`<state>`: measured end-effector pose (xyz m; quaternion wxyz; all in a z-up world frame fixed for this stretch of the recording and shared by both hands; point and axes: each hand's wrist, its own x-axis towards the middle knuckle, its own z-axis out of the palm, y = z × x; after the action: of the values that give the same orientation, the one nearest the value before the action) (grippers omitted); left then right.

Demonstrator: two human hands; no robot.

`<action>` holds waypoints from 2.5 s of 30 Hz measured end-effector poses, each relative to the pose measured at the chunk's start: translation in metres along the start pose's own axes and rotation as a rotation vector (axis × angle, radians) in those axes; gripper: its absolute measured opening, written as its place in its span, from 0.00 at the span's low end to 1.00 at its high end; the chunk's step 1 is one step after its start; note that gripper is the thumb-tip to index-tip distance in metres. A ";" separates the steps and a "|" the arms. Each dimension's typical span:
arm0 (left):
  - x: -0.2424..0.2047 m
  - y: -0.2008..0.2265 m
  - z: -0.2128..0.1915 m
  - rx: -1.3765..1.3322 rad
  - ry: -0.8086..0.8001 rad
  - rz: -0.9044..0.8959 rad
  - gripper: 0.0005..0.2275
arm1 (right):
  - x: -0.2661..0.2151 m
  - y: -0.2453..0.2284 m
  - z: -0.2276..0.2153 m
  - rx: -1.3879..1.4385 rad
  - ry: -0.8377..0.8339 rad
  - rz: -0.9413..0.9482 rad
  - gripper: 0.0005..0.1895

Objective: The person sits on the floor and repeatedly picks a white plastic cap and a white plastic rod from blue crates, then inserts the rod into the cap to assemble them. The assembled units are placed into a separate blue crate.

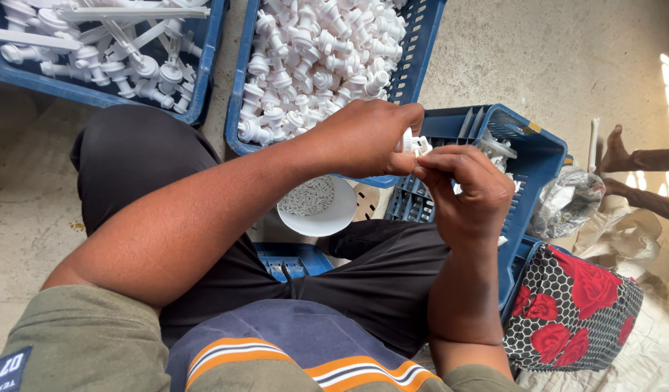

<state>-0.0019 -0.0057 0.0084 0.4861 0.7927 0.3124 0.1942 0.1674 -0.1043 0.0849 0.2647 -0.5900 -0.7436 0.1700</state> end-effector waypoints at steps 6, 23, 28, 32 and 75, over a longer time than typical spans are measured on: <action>-0.005 0.006 0.002 -0.005 0.053 0.036 0.25 | 0.002 0.006 -0.004 0.395 -0.039 0.105 0.09; -0.011 0.013 0.006 -0.032 0.130 0.116 0.19 | -0.009 0.013 -0.001 0.847 -0.019 0.299 0.04; -0.011 0.013 0.005 -0.035 0.108 0.090 0.20 | -0.011 0.009 -0.004 0.753 0.007 0.278 0.03; -0.012 0.013 0.006 -0.032 0.130 0.084 0.20 | -0.009 0.007 -0.001 0.747 -0.014 0.228 0.05; -0.010 0.013 -0.008 0.152 0.213 0.651 0.18 | -0.016 0.040 0.004 -0.024 0.230 -0.296 0.16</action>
<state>-0.0099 -0.0115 0.0232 0.3030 0.8599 0.1058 0.3969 0.1995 -0.1100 0.0555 0.3630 -0.4930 -0.7890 0.0516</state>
